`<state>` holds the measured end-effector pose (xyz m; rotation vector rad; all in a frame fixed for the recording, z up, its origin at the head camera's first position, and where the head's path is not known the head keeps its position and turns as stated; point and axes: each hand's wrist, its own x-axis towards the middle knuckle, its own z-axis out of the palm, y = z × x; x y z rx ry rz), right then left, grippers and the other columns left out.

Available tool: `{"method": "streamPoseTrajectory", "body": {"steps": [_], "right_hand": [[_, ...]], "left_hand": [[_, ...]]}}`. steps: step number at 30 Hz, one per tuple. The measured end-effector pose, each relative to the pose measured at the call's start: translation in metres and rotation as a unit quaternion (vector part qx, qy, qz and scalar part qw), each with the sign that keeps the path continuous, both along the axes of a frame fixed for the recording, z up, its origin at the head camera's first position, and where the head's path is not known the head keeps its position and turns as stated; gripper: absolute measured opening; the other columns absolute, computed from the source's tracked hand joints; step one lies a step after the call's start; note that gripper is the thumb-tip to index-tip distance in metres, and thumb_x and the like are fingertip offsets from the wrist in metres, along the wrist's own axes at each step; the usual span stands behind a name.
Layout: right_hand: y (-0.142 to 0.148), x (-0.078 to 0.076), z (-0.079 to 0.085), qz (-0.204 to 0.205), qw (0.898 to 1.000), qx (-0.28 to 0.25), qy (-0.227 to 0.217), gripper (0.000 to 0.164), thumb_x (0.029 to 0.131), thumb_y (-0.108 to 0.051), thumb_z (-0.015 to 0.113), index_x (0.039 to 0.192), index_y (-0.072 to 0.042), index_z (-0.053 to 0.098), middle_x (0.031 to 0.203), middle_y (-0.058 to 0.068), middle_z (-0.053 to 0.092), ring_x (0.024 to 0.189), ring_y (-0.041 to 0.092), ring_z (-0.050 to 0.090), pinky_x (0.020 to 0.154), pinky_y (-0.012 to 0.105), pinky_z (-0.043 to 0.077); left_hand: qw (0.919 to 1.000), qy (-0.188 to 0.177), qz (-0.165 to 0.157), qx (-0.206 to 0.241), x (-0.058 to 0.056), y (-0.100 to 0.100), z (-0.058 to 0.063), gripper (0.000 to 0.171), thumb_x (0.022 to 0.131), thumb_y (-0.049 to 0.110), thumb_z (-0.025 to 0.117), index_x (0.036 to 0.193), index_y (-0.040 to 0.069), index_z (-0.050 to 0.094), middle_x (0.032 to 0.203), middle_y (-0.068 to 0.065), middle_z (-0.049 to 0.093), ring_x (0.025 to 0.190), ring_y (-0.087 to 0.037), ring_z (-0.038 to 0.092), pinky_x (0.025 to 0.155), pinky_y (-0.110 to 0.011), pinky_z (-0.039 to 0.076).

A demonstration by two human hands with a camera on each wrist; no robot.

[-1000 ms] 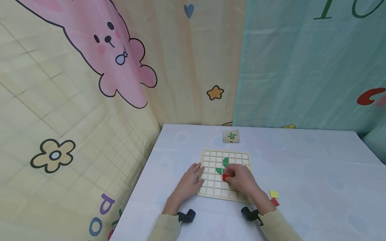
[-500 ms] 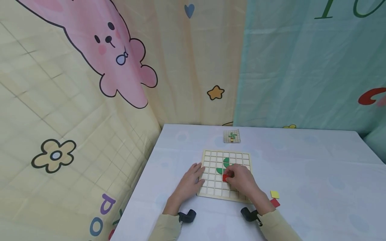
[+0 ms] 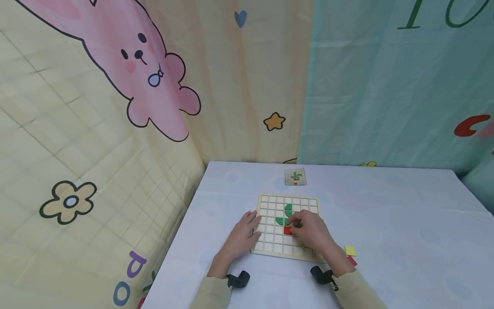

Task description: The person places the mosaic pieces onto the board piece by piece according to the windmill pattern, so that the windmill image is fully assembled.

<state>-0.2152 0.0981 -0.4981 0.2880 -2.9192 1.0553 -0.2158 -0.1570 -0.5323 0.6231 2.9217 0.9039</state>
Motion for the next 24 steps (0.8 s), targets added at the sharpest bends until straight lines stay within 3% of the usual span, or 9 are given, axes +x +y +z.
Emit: {"method": "streamPoseTrajectory", "body": {"steps": [8,24], "right_hand": [[0.013,0.005,0.012,-0.009,1.000,0.002,-0.011,0.017,0.084,-0.008,0.079,0.099,-0.016,0.076,0.090,-0.003,0.064,0.077,0.014,0.058,0.065,0.031,0.050],[0.041,0.013,0.019,-0.043,0.999,0.005,-0.027,0.025,0.085,-0.010,0.079,0.110,-0.013,0.074,0.098,0.001,0.066,0.083,0.018,0.058,0.064,0.031,0.051]], "left_hand": [[0.9999,0.001,-0.001,0.011,0.000,-0.001,-0.001,0.054,0.101,0.024,0.062,0.150,0.006,0.047,0.161,-0.010,0.033,0.151,-0.031,0.022,0.118,-0.052,0.028],[0.9999,-0.004,0.001,0.016,0.000,-0.001,-0.004,0.054,0.101,0.025,0.061,0.150,0.007,0.047,0.162,-0.008,0.033,0.151,-0.029,0.021,0.117,-0.053,0.027]]}}
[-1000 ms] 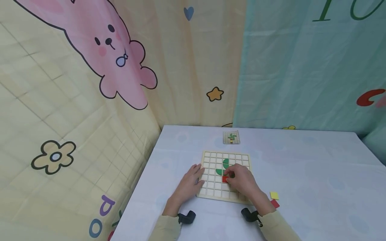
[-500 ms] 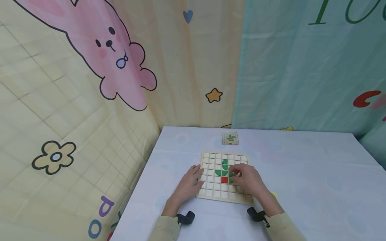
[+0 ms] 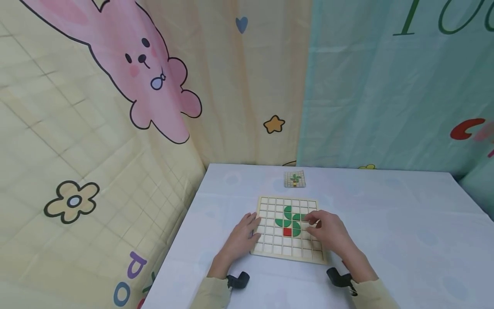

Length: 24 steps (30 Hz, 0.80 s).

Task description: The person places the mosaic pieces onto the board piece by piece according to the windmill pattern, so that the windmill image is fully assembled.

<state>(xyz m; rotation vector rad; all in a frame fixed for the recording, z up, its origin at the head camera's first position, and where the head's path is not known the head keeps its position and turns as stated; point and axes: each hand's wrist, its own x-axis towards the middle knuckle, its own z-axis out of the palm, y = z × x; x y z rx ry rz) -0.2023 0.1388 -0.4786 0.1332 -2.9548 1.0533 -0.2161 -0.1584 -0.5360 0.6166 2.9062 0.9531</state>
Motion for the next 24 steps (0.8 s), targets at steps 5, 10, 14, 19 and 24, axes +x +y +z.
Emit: {"method": "streamPoseTrajectory", "body": {"steps": [5,10,14,19,24], "right_hand": [[0.009,0.002,-0.001,-0.010,1.000,0.010,0.003,0.025,0.085,-0.011,0.080,0.109,-0.013,0.073,0.097,0.000,0.066,0.085,0.019,0.058,0.063,0.030,0.051],[0.020,0.006,-0.002,-0.016,1.000,0.011,0.000,0.026,0.084,-0.010,0.080,0.109,-0.012,0.073,0.097,0.002,0.067,0.087,0.021,0.058,0.064,0.031,0.051],[0.029,0.008,-0.003,-0.021,1.000,0.010,-0.003,0.027,0.085,-0.010,0.079,0.111,-0.012,0.073,0.100,0.002,0.067,0.090,0.022,0.059,0.066,0.032,0.051],[0.039,0.011,-0.006,-0.031,0.999,0.015,-0.008,0.030,0.085,-0.012,0.080,0.113,-0.012,0.073,0.102,0.003,0.068,0.091,0.023,0.060,0.068,0.035,0.052],[0.051,0.014,-0.009,-0.040,0.999,0.019,-0.016,0.030,0.086,-0.015,0.080,0.115,-0.013,0.072,0.104,0.004,0.068,0.094,0.025,0.060,0.070,0.036,0.055]], "left_hand": [[1.0000,0.001,-0.002,0.001,0.001,-0.001,-0.001,0.054,0.101,0.024,0.061,0.150,0.006,0.048,0.161,-0.009,0.034,0.151,-0.030,0.022,0.117,-0.054,0.028],[1.0000,0.001,0.000,0.000,0.000,-0.001,-0.002,0.054,0.101,0.024,0.062,0.150,0.007,0.048,0.161,-0.008,0.034,0.151,-0.030,0.022,0.116,-0.054,0.028],[1.0000,0.008,-0.001,0.001,0.000,0.000,-0.002,0.053,0.101,0.023,0.062,0.149,0.006,0.049,0.161,-0.009,0.035,0.150,-0.030,0.023,0.116,-0.056,0.029],[1.0000,0.002,0.001,0.003,0.000,0.000,-0.002,0.054,0.100,0.024,0.062,0.150,0.007,0.049,0.161,-0.008,0.034,0.151,-0.029,0.022,0.116,-0.055,0.029],[1.0000,-0.004,0.003,0.000,-0.001,0.000,-0.002,0.055,0.101,0.026,0.062,0.150,0.009,0.048,0.162,-0.006,0.033,0.151,-0.028,0.021,0.117,-0.053,0.028]]}}
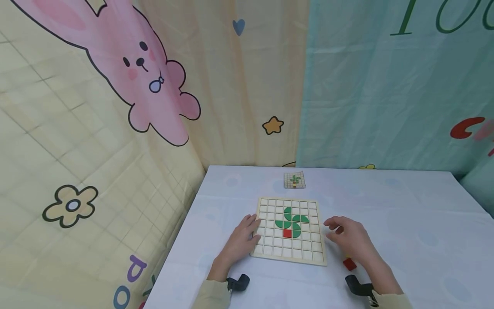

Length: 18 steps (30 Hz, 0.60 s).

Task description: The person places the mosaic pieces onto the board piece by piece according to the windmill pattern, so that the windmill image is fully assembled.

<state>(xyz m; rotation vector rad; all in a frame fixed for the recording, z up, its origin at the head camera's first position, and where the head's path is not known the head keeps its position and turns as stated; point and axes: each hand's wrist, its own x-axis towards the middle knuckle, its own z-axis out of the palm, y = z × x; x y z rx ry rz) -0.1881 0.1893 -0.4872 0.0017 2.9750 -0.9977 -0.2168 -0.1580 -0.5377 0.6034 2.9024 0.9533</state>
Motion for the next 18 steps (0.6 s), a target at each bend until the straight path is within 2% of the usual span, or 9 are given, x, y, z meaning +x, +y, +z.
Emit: {"method": "streamPoseTrajectory", "body": {"steps": [5,12,18], "right_hand": [[0.012,0.003,0.000,0.000,1.000,0.003,-0.007,0.030,0.086,-0.016,0.079,0.115,-0.012,0.072,0.106,0.005,0.068,0.095,0.026,0.060,0.071,0.039,0.055],[0.025,0.005,-0.002,-0.002,1.000,0.001,-0.028,0.033,0.084,-0.015,0.081,0.115,-0.008,0.072,0.104,0.007,0.068,0.089,0.024,0.059,0.069,0.035,0.055],[0.037,0.008,-0.006,0.001,0.999,0.005,-0.050,0.034,0.082,-0.016,0.083,0.113,-0.008,0.073,0.103,0.005,0.068,0.088,0.023,0.059,0.073,0.039,0.056]], "left_hand": [[1.0000,0.001,0.000,-0.003,0.000,0.001,-0.001,0.055,0.101,0.027,0.061,0.151,0.009,0.047,0.162,-0.006,0.032,0.151,-0.027,0.021,0.118,-0.051,0.027],[1.0000,0.004,-0.002,0.004,-0.001,0.001,-0.001,0.054,0.101,0.026,0.061,0.151,0.008,0.047,0.162,-0.006,0.032,0.151,-0.028,0.021,0.118,-0.053,0.027],[1.0000,0.004,-0.002,0.005,0.000,0.000,0.000,0.054,0.101,0.026,0.061,0.151,0.008,0.047,0.162,-0.007,0.032,0.151,-0.028,0.021,0.117,-0.054,0.027]]}}
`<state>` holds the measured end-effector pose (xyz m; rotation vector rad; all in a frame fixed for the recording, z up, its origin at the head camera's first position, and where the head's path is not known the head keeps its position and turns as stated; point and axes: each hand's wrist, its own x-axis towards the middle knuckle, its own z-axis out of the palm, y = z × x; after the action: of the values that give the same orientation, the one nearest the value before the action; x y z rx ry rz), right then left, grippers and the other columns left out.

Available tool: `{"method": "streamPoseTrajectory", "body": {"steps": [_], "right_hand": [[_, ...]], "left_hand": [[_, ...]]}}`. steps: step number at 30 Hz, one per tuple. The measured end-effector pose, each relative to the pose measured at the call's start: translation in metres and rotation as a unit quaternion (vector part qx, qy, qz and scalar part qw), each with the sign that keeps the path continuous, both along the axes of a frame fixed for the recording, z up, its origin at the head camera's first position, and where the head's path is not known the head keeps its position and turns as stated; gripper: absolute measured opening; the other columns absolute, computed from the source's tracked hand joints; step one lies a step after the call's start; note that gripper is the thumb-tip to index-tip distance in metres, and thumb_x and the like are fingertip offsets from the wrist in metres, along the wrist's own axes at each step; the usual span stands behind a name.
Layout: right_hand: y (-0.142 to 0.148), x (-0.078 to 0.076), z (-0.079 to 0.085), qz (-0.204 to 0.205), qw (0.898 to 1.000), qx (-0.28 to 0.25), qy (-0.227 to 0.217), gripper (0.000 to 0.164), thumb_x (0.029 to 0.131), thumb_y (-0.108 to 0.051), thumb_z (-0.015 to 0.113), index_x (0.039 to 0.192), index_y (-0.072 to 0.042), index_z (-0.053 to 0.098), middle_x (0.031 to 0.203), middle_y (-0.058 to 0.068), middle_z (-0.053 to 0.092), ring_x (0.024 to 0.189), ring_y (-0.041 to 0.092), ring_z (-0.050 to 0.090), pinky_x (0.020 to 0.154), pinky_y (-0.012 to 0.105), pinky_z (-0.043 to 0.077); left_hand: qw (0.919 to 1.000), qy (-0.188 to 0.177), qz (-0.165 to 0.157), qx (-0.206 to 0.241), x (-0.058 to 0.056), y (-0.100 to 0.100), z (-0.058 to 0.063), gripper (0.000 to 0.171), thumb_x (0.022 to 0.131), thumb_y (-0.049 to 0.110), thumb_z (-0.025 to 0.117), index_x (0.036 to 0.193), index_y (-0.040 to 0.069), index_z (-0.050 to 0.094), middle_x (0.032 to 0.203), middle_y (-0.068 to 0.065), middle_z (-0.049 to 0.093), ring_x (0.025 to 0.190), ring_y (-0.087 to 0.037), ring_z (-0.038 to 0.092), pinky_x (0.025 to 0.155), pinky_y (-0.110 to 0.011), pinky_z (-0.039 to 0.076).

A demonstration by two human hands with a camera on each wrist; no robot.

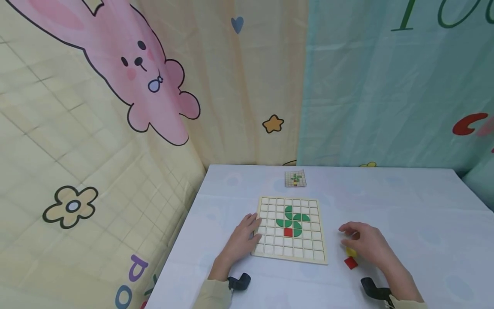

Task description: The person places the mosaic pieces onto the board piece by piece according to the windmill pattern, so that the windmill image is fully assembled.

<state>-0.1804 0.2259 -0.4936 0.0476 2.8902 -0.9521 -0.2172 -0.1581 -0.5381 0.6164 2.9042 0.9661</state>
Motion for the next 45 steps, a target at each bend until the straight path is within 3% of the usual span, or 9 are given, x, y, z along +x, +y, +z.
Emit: {"method": "streamPoseTrajectory", "body": {"steps": [14,23,37,45], "right_hand": [[0.010,0.008,0.005,0.017,1.000,0.006,-0.012,0.032,0.080,-0.012,0.084,0.110,-0.010,0.073,0.100,0.005,0.067,0.089,0.024,0.057,0.072,0.038,0.053],[0.012,0.011,-0.002,0.026,0.999,0.015,-0.014,0.031,0.077,-0.010,0.086,0.106,-0.012,0.075,0.096,0.003,0.063,0.086,0.024,0.053,0.070,0.037,0.049],[0.012,0.013,-0.007,0.013,1.000,0.017,0.000,0.022,0.078,-0.011,0.085,0.097,-0.009,0.075,0.094,0.003,0.063,0.086,0.023,0.058,0.074,0.042,0.054],[0.008,0.013,-0.005,0.027,0.999,0.034,0.002,0.017,0.080,-0.007,0.083,0.091,-0.010,0.070,0.089,0.003,0.059,0.082,0.022,0.055,0.073,0.041,0.052]], "left_hand": [[1.0000,-0.001,0.007,0.000,-0.002,-0.001,0.002,0.055,0.102,0.026,0.060,0.152,0.009,0.046,0.163,-0.006,0.031,0.152,-0.027,0.019,0.119,-0.051,0.025],[1.0000,0.006,0.002,-0.001,-0.001,-0.002,0.000,0.054,0.101,0.025,0.060,0.151,0.008,0.047,0.162,-0.007,0.032,0.151,-0.028,0.021,0.118,-0.051,0.026],[1.0000,-0.001,-0.001,-0.002,0.000,0.001,0.002,0.055,0.101,0.025,0.061,0.151,0.008,0.047,0.162,-0.008,0.032,0.151,-0.028,0.020,0.118,-0.052,0.026],[1.0000,0.007,-0.004,-0.003,0.000,0.000,0.002,0.054,0.101,0.024,0.061,0.150,0.006,0.047,0.161,-0.010,0.033,0.151,-0.030,0.021,0.117,-0.053,0.027]]}}
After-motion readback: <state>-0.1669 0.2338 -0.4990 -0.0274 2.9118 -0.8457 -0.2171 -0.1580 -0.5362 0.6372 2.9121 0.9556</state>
